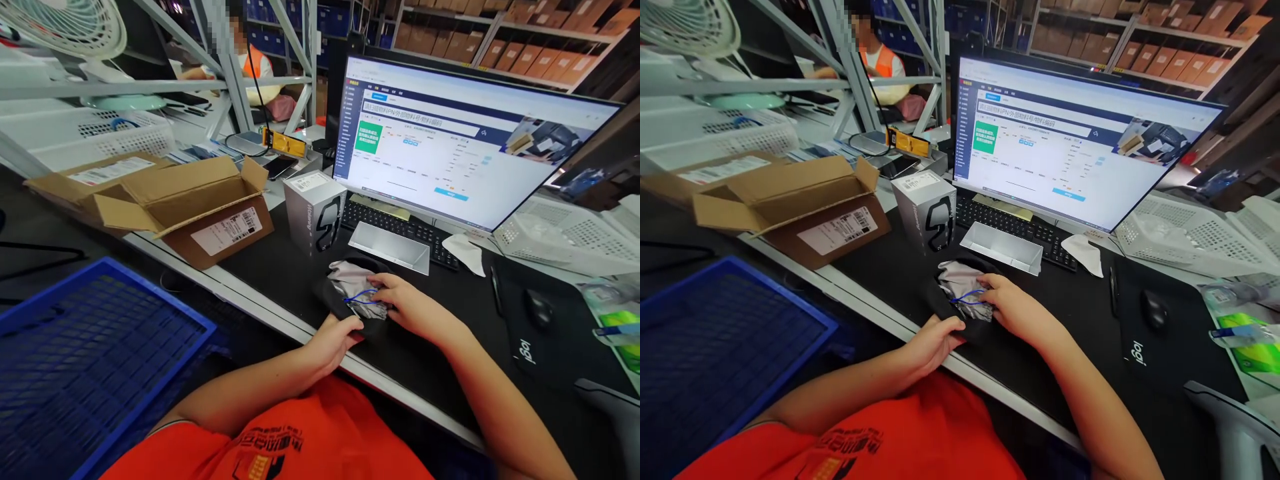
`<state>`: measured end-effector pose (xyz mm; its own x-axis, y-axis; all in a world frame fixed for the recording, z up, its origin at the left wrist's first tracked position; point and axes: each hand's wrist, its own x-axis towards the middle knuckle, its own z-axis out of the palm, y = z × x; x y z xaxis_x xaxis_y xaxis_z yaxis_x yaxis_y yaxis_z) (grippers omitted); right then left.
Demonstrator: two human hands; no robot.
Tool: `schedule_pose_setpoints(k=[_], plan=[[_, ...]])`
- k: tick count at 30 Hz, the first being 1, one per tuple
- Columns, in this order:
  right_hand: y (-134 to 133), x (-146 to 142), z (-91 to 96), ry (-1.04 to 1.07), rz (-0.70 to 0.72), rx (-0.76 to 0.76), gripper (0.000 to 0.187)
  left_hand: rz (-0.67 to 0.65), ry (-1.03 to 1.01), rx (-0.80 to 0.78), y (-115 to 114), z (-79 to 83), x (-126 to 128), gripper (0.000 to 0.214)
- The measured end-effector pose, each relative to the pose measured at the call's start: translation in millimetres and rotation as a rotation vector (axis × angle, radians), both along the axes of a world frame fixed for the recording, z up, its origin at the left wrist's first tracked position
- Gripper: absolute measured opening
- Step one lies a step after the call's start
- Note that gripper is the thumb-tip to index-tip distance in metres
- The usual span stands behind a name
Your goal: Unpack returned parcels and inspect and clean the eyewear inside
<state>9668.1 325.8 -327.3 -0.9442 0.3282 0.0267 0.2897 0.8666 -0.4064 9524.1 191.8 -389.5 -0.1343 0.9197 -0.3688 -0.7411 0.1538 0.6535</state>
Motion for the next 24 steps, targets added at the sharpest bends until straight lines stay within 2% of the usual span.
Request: schedule_pose_setpoints(k=[3, 6, 8, 11, 13, 15, 18, 20, 22, 24], plan=[[4, -4, -2.4, 0.072, -0.008, 0.008, 0.045, -0.014, 0.023, 0.008, -1, -2.9, 0, 0.036], [10, -5, 0.3, 0.193, -0.053, -0.08, 0.038, -0.037, 0.028, 0.007, 2, 0.0, 2, 0.031], [14, -4, 2.2, 0.292, -0.144, -0.168, 0.028, -0.051, 0.031, -0.002, 6, 5.1, 4, 0.035], [18, 2, 5.9, 0.418, -0.363, -0.463, 0.02, -0.068, 0.037, -0.037, 14, 12.7, 5, 0.039], [22, 11, 12.0, 0.491, -0.532, -0.703, 0.027, -0.1, 0.033, -0.07, 21, 15.7, 2, 0.034], [25, 25, 22.9, 0.576, -0.665, -0.828, 0.034, -0.16, 0.016, -0.1, 27, 17.2, -3, 0.028], [28, 54, 44.1, 0.732, -0.776, -0.806, 0.034, -0.226, -0.038, -0.143, 33, 18.3, -12, 0.024], [28, 75, 55.7, 0.865, -0.817, -0.751, 0.032, -0.211, -0.076, -0.172, 34, 18.1, -14, 0.021], [28, 94, 60.6, 1.005, -0.833, -0.672, 0.032, -0.17, -0.102, -0.198, 33, 16.4, -10, 0.018], [27, 110, 57.1, 1.094, -0.847, -0.598, 0.032, -0.13, -0.114, -0.221, 30, 13.4, -3, 0.014]])
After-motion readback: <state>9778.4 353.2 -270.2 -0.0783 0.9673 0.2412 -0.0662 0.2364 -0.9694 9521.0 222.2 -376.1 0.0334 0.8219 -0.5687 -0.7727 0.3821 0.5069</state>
